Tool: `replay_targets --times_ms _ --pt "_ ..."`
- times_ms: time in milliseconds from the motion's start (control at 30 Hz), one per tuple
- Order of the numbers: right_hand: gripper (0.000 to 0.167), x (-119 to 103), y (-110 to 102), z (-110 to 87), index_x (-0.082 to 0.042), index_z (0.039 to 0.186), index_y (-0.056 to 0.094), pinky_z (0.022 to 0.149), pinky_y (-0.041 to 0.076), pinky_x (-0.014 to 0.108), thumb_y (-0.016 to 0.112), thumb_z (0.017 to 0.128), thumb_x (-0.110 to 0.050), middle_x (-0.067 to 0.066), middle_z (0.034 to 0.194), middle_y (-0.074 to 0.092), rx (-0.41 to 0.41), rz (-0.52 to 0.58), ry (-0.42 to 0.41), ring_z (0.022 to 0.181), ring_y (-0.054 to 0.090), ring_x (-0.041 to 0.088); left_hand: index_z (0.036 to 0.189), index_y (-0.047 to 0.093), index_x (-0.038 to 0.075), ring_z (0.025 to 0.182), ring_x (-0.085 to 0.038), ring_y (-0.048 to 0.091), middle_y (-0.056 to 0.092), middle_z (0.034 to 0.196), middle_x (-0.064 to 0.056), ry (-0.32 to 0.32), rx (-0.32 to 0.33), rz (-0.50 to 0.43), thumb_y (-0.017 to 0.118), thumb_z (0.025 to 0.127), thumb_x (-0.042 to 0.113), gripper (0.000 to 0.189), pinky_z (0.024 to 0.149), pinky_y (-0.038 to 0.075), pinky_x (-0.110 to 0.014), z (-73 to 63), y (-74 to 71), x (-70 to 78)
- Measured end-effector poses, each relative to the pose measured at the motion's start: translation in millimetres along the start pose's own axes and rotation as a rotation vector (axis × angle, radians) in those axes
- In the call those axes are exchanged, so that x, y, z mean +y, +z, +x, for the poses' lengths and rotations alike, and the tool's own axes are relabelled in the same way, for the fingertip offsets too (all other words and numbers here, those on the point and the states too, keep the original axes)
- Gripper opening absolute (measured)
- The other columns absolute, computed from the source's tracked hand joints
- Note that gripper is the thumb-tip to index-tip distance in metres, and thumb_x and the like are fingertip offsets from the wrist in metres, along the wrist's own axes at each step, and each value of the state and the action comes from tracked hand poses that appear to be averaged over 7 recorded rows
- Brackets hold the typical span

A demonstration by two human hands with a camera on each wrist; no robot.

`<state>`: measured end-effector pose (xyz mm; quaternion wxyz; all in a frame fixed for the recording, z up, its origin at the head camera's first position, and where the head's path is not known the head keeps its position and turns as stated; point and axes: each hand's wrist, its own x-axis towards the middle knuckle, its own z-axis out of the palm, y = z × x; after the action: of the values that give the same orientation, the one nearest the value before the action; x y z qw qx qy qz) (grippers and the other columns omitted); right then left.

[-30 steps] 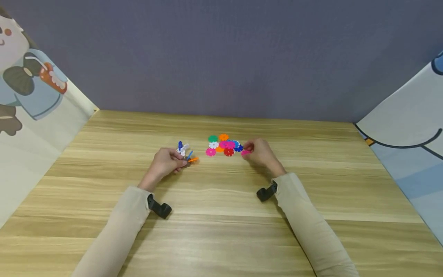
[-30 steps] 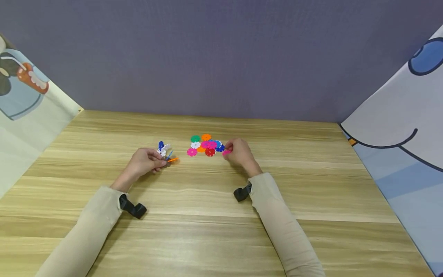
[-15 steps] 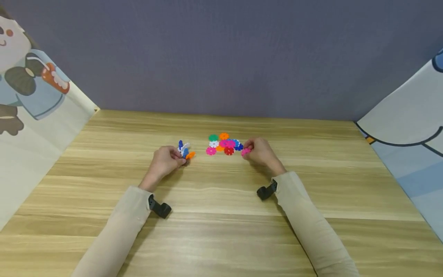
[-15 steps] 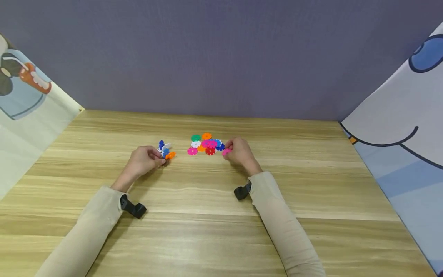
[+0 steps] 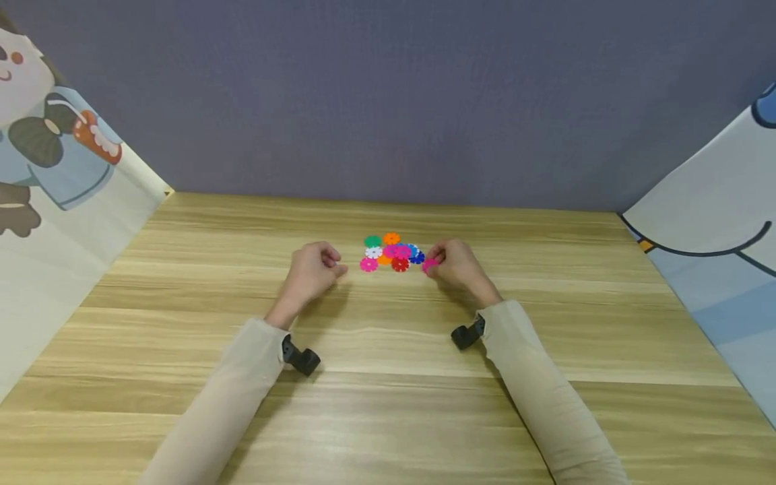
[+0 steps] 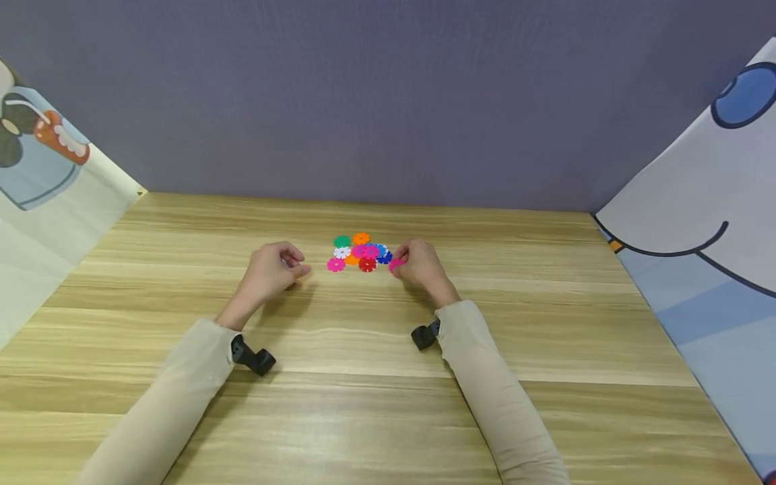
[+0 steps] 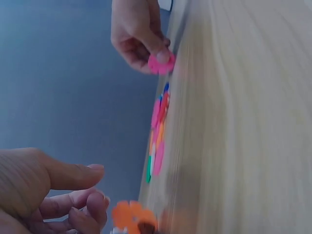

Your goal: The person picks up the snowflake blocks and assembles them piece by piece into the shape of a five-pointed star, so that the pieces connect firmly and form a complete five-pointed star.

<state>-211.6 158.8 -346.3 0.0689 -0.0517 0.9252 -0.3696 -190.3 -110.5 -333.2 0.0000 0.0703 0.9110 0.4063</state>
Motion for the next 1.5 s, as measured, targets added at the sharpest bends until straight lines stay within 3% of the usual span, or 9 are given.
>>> replay_targets --times_ms 400,600,667,733,833,900,1000,1333,1500 --pt "0.016 -5 -6 -1.0 0.000 0.093 0.068 0.065 0.048 0.024 0.073 0.079 -0.002 0.011 0.085 0.065 0.012 -0.035 -0.031 0.074 0.058 0.018 0.107 0.064 -0.006 0.092 -0.030 0.062 0.066 0.100 -0.020 0.016 -0.033 0.014 0.068 0.083 0.006 0.027 0.082 0.052 -0.038 21.1 32.5 15.6" --pt "0.020 -9 -9 -2.6 0.000 0.097 0.067 0.068 0.053 0.027 0.073 0.078 -0.002 0.014 0.091 0.067 0.024 -0.042 -0.030 0.077 0.061 0.020 0.111 0.062 -0.006 0.079 -0.024 0.058 0.066 0.097 -0.018 -0.026 -0.071 0.103 0.071 0.084 0.010 0.032 0.076 0.052 -0.034 30.0 44.0 19.9" --pt "0.021 -10 -10 -3.0 0.000 0.099 0.067 0.069 0.053 0.028 0.073 0.078 -0.003 0.014 0.093 0.067 0.028 -0.044 -0.027 0.079 0.061 0.021 0.104 0.062 -0.005 0.069 -0.019 0.053 0.063 0.087 -0.014 -0.037 -0.067 0.115 0.071 0.082 0.009 0.027 0.069 0.050 -0.030 32.7 46.4 20.1" --pt "0.023 -11 -11 -2.9 0.000 0.100 0.067 0.070 0.053 0.027 0.073 0.079 -0.003 0.014 0.094 0.067 0.029 -0.042 -0.027 0.080 0.061 0.022 0.084 0.060 -0.002 0.058 -0.015 0.044 0.055 0.070 -0.007 -0.040 -0.063 0.117 0.071 0.081 0.006 0.014 0.057 0.044 -0.025 35.0 48.5 19.5" --pt "0.024 -11 -12 -2.5 0.000 0.102 0.065 0.069 0.053 0.027 0.073 0.079 -0.002 0.015 0.095 0.067 0.029 -0.027 -0.025 0.081 0.061 0.022 0.059 0.040 0.008 0.048 -0.010 0.029 0.032 0.055 0.002 -0.042 -0.057 0.098 0.069 0.079 0.001 0.035 0.046 0.028 -0.020 37.8 51.1 18.8" --pt "0.025 -11 -13 -2.1 0.001 0.102 0.065 0.069 0.054 0.028 0.072 0.078 -0.001 0.015 0.095 0.067 0.033 -0.027 -0.031 0.081 0.061 0.022 0.054 0.028 0.012 0.047 -0.010 0.021 0.020 0.052 0.004 -0.037 -0.057 0.097 0.067 0.078 -0.001 0.048 0.044 0.021 -0.020 39.1 52.0 18.7" --pt "0.025 -11 -14 -2.1 0.001 0.103 0.066 0.073 0.053 0.030 0.071 0.078 0.000 0.016 0.096 0.067 0.046 -0.052 -0.050 0.083 0.061 0.023 0.052 0.024 0.014 0.048 -0.010 0.016 0.015 0.052 0.004 -0.030 -0.038 0.112 0.065 0.076 -0.004 0.051 0.044 0.018 -0.020 40.2 52.7 18.6" --pt "0.025 -11 -14 -2.9 0.000 0.103 0.067 0.079 0.053 0.035 0.067 0.078 0.004 0.016 0.097 0.067 0.051 -0.062 -0.063 0.087 0.062 0.026 0.057 0.022 0.013 0.051 -0.011 0.015 0.014 0.057 0.002 -0.055 -0.040 0.109 0.067 0.074 -0.003 0.050 0.045 0.014 -0.022 35.7 58.0 19.6" --pt "0.024 -11 -14 -2.7 0.000 0.103 0.067 0.081 0.054 0.036 0.066 0.079 0.005 0.017 0.098 0.068 0.047 -0.055 -0.070 0.089 0.063 0.028 0.058 0.048 0.006 0.051 -0.011 0.031 0.039 0.054 0.000 -0.035 -0.055 0.077 0.073 0.078 0.003 0.032 0.046 0.027 -0.020 32.5 60.7 21.5"
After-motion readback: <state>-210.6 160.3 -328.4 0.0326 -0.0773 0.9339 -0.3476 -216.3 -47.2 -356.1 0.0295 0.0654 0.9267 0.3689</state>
